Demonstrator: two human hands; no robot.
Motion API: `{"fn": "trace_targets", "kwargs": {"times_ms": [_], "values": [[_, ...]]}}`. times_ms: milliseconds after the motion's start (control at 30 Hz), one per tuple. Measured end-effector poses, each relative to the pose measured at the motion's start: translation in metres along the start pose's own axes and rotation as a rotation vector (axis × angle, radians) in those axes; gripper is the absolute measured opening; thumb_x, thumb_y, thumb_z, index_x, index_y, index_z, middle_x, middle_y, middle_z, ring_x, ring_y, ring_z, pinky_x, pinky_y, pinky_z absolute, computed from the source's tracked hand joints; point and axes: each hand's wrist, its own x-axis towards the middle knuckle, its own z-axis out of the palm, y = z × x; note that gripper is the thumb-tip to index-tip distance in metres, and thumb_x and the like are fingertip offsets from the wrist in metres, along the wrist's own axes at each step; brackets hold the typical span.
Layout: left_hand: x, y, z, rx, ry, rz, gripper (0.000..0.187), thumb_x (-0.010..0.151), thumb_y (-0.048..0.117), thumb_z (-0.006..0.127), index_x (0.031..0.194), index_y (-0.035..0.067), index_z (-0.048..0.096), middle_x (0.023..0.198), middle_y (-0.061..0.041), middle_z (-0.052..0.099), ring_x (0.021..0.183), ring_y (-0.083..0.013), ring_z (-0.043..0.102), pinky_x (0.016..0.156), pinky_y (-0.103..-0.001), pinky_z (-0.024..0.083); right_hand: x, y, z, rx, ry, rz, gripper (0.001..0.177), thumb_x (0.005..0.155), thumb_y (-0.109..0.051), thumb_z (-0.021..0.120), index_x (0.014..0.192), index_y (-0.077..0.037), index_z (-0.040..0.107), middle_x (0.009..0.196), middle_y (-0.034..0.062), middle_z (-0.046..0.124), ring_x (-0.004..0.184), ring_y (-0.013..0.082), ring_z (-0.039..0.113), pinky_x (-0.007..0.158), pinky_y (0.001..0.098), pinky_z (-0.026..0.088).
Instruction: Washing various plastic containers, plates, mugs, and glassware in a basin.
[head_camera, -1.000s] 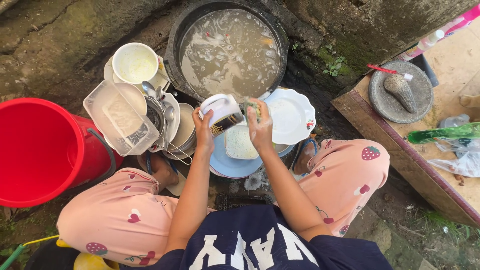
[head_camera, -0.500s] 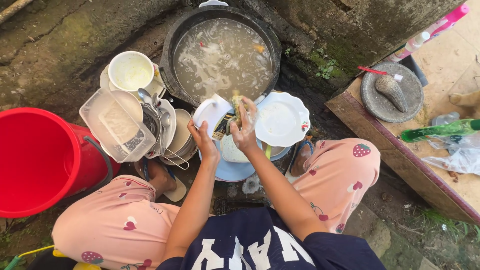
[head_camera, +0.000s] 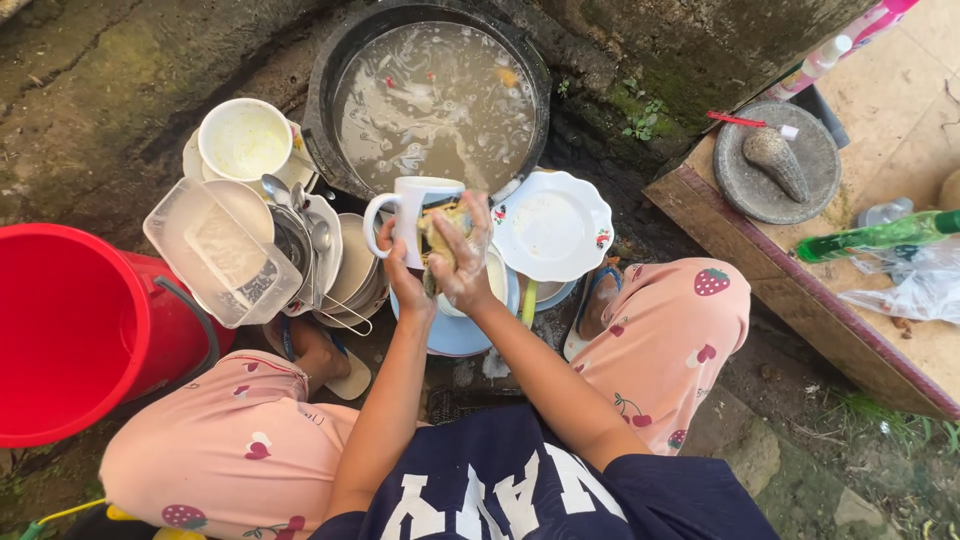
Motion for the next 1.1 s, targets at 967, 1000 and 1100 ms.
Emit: {"fn": "trace_targets", "kwargs": {"times_ms": [967, 1000, 1100], "values": [[0.010, -0.015, -0.012, 0.357, -0.150, 0.014, 0.032, 0.110, 0.016, 0.040, 0.134, 0.001, 0.054, 0.131, -0.013, 0.061, 0.119, -0.0208, 0.062, 0.103, -0.035, 0.051, 0.011, -0.005, -0.015, -0.075, -0.155, 0.163, 0.054, 0.100, -0.019, 0.053, 0.154, -0.019, 0.050, 0.168, 0.0109, 0.040, 0.162, 0.0418, 0.027, 0.135, 0.0562, 0.015], [0.008, -0.014, -0.012, 0.344, -0.148, 0.000, 0.032, 0.109, 0.014, 0.039, 0.133, 0.001, 0.055, 0.130, -0.012, 0.060, 0.118, -0.0198, 0.062, 0.101, -0.034, 0.052, 0.016, -0.006, -0.017, -0.074, -0.152, 0.183, 0.053, 0.101, -0.019, 0.053, 0.154, -0.021, 0.051, 0.169, 0.0086, 0.041, 0.162, 0.0408, 0.028, 0.135, 0.0562, 0.016], [0.009, -0.013, -0.015, 0.387, -0.196, 0.067, 0.035, 0.106, 0.009, 0.040, 0.134, -0.001, 0.057, 0.132, -0.013, 0.061, 0.120, -0.0197, 0.062, 0.105, -0.034, 0.052, 0.039, 0.005, -0.028, -0.005, -0.021, 0.264, 0.045, 0.105, -0.019, 0.054, 0.150, -0.020, 0.057, 0.164, 0.0088, 0.044, 0.155, 0.0352, 0.036, 0.134, 0.0499, 0.023]]}}
